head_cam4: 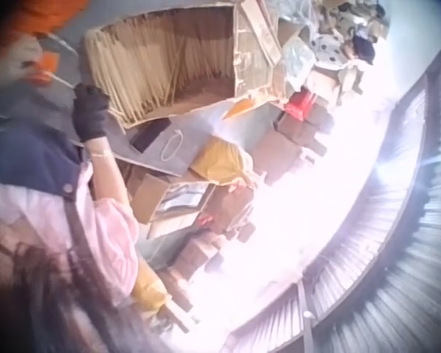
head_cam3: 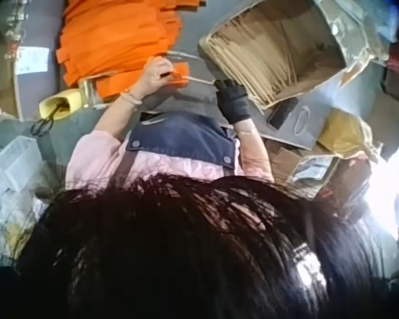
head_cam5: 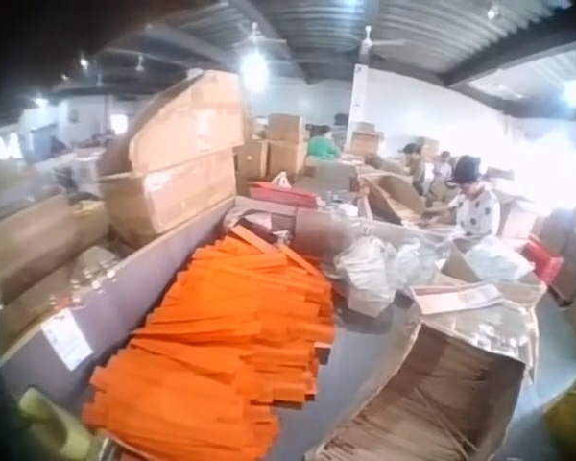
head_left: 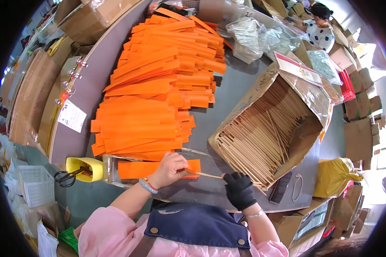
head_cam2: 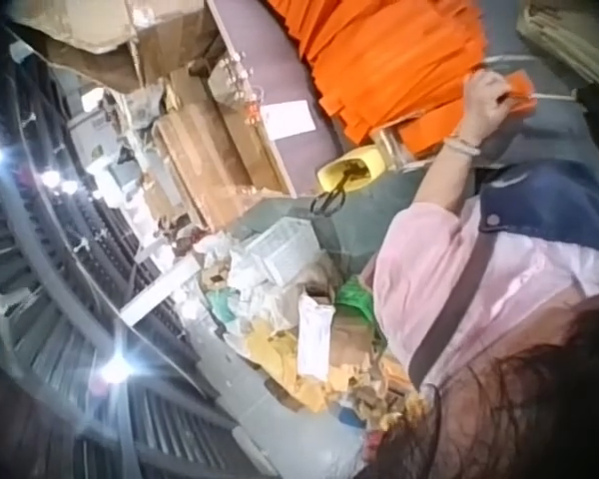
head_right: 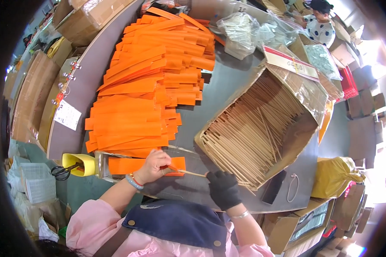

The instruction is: Assembling decorative items by inserting a wooden stick through an orange paper slip and placing them into a box.

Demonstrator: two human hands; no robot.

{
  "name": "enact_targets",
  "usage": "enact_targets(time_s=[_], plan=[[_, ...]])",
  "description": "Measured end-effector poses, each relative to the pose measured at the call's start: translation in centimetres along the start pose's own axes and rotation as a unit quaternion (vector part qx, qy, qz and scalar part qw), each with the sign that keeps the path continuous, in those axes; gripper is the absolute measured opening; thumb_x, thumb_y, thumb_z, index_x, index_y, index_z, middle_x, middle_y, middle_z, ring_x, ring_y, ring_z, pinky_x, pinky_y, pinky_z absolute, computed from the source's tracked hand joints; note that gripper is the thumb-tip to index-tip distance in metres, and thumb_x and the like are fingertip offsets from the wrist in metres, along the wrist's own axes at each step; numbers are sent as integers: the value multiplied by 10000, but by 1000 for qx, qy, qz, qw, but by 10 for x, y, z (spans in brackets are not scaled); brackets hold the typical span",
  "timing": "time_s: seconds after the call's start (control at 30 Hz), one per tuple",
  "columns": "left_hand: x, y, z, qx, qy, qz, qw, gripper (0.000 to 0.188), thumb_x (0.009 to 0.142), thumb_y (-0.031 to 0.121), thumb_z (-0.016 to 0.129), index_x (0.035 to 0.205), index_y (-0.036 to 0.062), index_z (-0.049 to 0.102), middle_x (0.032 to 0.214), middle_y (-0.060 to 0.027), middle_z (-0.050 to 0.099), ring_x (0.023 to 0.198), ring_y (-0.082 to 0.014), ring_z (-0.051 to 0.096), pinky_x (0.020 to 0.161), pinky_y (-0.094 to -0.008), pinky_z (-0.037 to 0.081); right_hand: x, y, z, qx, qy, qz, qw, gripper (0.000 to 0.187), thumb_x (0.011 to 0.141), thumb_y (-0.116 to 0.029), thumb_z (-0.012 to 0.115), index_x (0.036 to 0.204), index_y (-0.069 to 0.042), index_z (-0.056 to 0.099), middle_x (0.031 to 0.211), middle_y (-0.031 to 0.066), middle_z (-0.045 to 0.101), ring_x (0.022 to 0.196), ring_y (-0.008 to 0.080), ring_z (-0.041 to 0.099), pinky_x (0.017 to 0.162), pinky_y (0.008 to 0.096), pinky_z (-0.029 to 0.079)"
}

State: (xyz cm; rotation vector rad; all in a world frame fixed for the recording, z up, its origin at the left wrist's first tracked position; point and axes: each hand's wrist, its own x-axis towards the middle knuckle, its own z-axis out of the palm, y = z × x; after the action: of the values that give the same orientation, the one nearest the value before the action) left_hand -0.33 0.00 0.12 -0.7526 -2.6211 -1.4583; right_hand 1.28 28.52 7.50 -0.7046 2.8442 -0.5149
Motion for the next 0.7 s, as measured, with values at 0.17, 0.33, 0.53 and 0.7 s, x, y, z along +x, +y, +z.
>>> enact_targets(time_s=[0.17, 0.33, 0.53, 0.7], plan=[[18, 48, -9, 138, -35, 105, 984, 134, 751, 166, 740, 854, 136, 660, 867, 6, 658, 819, -189, 621, 737, -346, 420, 17, -20, -10, 34, -57, 53, 996, 290, 820, -182, 665, 1099, -107, 648, 904, 109, 666, 859, 300, 649, 758, 462, 485], [29, 53, -28, 218, -9, 82, 972, 78, 771, 164, 679, 845, 142, 668, 876, 4, 661, 798, -194, 625, 704, -344, 431, 17, -28, -10, 330, 151, 27, 932, 483, 945, -157, 598, 1364, 46, 469, 1308, 273, 541, 1210, 384, 553, 1056, 436, 400], [50, 35, -45, 313, 110, 29, 943, 230, 761, 215, 766, 936, 88, 690, 1022, -108, 603, 986, -313, 546, 841, -441, 445, 8, 33, 21, 140, 236, 82, 958, 500, 867, -205, 697, 1307, -38, 530, 1289, 200, 564, 1192, 362, 542, 1032, 443, 412], [8, 14, -8, 169, -40, -42, 984, 380, 749, 275, 807, 1048, 62, 709, 984, -93, 599, 926, -302, 543, 814, -423, 451, -3, 84, 6, -92, 199, 144, 965, 383, 798, -219, 731, 1132, -76, 607, 1087, 132, 606, 983, 355, 566, 870, 476, 454]])
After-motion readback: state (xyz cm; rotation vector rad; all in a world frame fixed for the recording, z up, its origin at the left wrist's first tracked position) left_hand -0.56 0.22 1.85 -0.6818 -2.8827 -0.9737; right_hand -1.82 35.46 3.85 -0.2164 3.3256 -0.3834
